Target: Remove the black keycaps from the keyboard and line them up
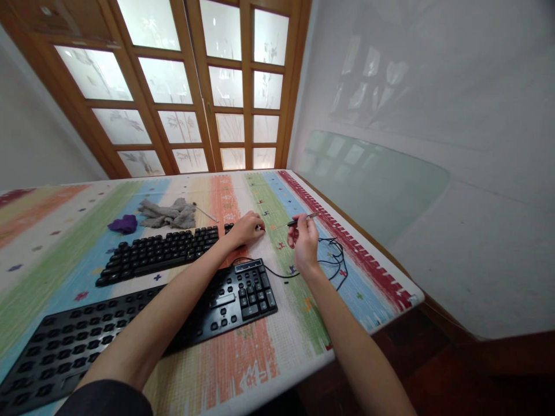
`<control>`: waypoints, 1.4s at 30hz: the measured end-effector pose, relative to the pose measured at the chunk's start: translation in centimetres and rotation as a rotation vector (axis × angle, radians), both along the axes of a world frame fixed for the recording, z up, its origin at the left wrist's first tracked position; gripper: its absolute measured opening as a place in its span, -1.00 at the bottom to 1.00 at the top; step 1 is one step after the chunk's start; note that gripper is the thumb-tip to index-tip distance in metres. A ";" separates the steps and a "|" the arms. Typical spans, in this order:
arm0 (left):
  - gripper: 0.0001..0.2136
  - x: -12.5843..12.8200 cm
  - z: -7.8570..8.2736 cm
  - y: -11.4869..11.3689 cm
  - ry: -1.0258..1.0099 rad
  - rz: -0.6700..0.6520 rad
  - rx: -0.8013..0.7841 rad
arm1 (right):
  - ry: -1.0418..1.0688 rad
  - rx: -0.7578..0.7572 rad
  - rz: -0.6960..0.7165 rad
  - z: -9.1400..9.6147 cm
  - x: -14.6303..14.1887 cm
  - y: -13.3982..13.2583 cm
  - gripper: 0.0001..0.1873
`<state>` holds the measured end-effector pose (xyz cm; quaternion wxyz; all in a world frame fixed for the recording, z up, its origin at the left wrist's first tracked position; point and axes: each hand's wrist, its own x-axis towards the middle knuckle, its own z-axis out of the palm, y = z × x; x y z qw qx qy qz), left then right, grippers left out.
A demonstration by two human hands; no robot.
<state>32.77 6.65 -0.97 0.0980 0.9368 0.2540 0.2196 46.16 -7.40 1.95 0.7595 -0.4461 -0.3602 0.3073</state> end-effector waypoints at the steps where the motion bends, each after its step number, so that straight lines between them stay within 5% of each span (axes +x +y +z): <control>1: -0.87 -0.1 0.0 0.0 -0.001 0.003 0.005 | -0.005 0.001 0.000 0.0 0.0 0.0 -0.46; 23: -0.88 0.1 -0.1 0.7 0.024 0.106 0.072 | 0.063 0.029 0.030 0.1 0.0 -0.1 -0.46; 29: -0.72 -1.7 1.9 0.0 -0.158 0.104 0.137 | 0.071 0.042 0.014 0.4 0.3 -0.2 -0.45; 36: -0.81 -6.3 4.8 -3.4 -0.278 0.064 0.165 | 0.004 0.028 0.075 0.7 0.5 -0.4 -0.47; 42: -0.84 -9.8 3.4 -9.5 -0.222 -0.036 0.053 | -0.240 -0.041 0.459 0.7 -0.2 -1.5 -0.51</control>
